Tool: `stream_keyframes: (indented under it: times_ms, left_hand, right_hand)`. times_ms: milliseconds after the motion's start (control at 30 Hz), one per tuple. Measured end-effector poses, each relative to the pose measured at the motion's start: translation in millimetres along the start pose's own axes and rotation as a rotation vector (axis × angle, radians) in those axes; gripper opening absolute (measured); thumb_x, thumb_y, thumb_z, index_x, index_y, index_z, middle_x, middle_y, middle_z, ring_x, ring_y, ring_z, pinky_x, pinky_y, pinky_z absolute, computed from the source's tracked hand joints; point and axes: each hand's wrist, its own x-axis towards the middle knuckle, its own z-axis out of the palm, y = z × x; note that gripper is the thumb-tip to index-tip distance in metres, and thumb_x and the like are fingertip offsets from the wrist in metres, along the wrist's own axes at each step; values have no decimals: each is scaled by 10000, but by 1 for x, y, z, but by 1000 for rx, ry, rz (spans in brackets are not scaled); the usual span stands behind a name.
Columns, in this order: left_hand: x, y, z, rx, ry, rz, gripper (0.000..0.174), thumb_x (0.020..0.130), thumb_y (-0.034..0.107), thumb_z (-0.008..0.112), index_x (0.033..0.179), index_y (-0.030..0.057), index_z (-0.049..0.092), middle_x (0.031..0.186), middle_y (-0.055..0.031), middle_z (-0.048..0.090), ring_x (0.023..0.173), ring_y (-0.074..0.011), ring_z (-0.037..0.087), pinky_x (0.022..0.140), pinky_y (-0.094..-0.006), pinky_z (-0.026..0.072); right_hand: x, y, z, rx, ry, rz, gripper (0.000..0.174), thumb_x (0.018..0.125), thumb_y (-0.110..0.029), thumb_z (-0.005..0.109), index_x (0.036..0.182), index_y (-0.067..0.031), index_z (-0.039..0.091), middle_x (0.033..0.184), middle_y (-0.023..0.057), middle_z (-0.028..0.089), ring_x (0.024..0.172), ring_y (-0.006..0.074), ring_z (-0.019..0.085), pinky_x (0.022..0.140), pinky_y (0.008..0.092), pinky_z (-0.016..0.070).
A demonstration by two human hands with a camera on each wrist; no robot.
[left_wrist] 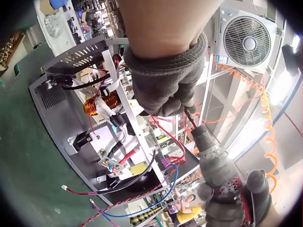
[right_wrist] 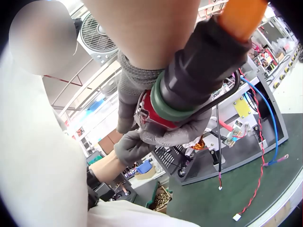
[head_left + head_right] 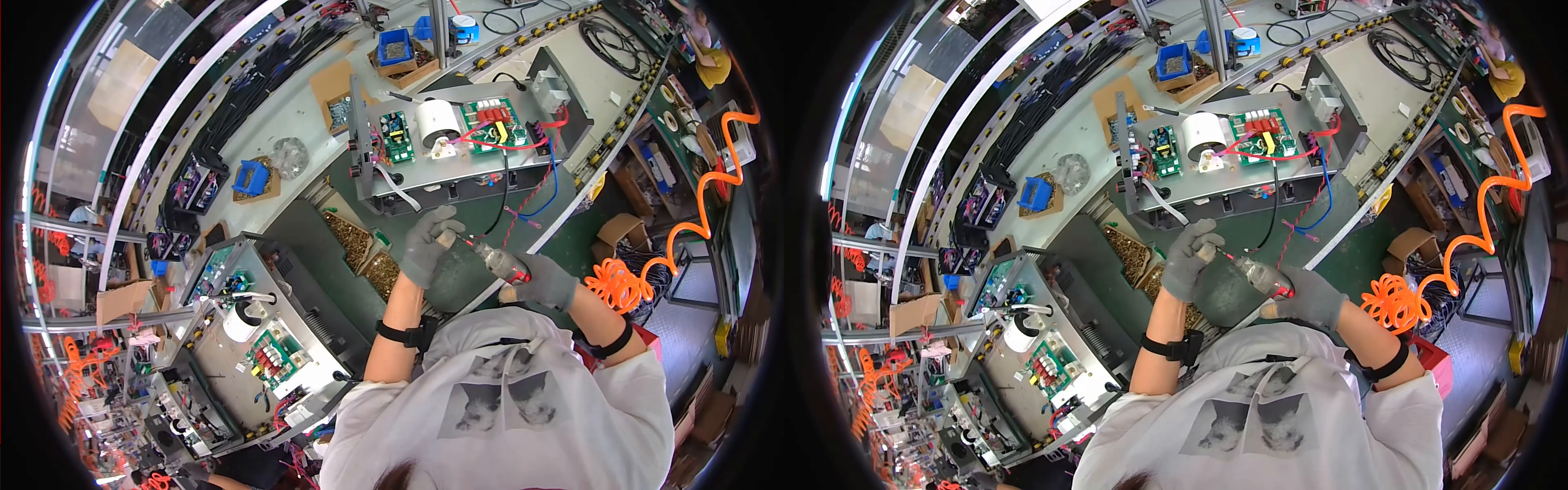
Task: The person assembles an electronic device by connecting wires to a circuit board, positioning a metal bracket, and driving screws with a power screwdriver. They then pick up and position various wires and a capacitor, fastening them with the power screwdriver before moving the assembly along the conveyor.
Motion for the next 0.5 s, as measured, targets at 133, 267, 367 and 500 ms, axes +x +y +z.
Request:
stream_keyframes:
  times_ms: [133, 267, 367, 500]
  left_hand:
    - [-3, -13, -8, -377, -105, -98, 472, 856, 224, 622, 1246, 19, 451, 988, -63, 574, 797, -122, 525, 718, -222, 401]
    - [1, 5, 27, -806, 9, -297, 459, 889, 296, 564, 1241, 23, 453, 973, -64, 572, 754, -114, 515, 658, -237, 420]
    - [17, -64, 17, -593, 151, -446, 417, 907, 326, 524, 1215, 48, 490, 1018, -86, 582, 736, -119, 517, 616, -243, 422]
    - [35, -145, 67, 147, 24, -263, 332, 858, 209, 582, 1157, 69, 539, 1016, -84, 608, 801, -172, 566, 699, -280, 462]
  right_hand:
    - [4, 11, 9, 86, -27, -20, 634, 633, -402, 778, 1064, -7, 531, 883, 147, 600, 810, 252, 571, 739, 338, 444]
    - [1, 11, 12, 87, 31, -70, 637, 630, -370, 783, 1077, 3, 526, 884, 141, 605, 790, 236, 571, 731, 333, 445]
    - [-18, 0, -7, 86, 101, -55, 618, 625, -334, 786, 1076, 5, 534, 877, 123, 603, 781, 193, 560, 729, 321, 445]
    - [-41, 8, -48, 241, 210, -83, 602, 616, -266, 780, 1096, 13, 546, 909, 48, 595, 804, 141, 536, 759, 294, 445]
